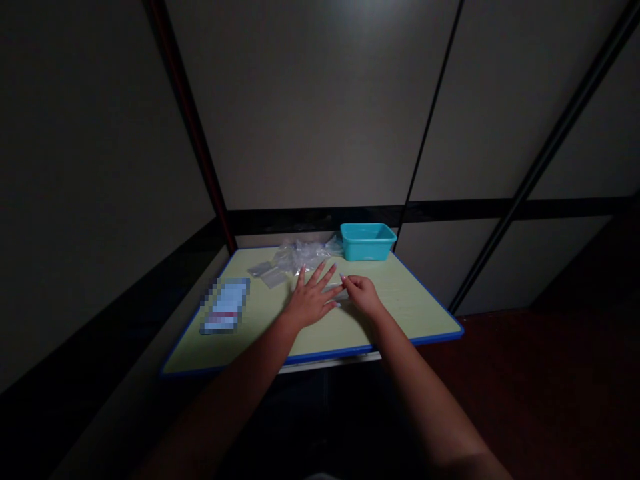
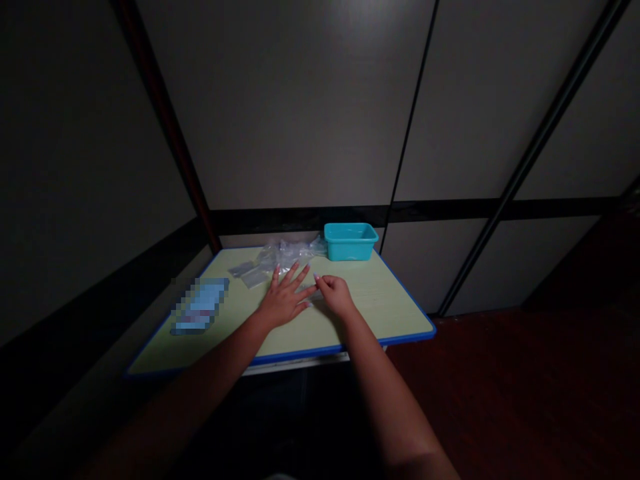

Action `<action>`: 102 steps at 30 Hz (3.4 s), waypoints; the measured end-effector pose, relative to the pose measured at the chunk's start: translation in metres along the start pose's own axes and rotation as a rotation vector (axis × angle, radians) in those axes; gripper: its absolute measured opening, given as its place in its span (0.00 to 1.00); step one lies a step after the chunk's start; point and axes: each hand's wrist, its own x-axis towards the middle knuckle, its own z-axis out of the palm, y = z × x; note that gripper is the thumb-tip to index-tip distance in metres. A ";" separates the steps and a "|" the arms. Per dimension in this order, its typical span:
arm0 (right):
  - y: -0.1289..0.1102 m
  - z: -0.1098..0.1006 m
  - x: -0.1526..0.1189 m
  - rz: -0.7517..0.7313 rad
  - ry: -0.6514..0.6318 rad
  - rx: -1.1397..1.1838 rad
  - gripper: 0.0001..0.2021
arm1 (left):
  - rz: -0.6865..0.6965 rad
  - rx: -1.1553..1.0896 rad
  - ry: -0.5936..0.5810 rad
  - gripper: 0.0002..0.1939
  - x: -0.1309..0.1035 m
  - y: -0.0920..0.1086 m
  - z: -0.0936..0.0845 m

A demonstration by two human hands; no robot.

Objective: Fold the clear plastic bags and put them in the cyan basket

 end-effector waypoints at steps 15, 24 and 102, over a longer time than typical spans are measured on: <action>-0.009 0.001 0.001 0.111 -0.030 0.534 0.27 | 0.010 0.020 0.041 0.29 -0.002 -0.002 0.004; -0.001 -0.009 0.007 0.271 0.343 0.537 0.26 | -0.011 0.035 0.033 0.28 -0.002 -0.001 0.004; -0.005 -0.005 -0.008 0.450 -0.147 -1.159 0.29 | -0.419 -0.167 -0.434 0.27 -0.006 -0.014 0.036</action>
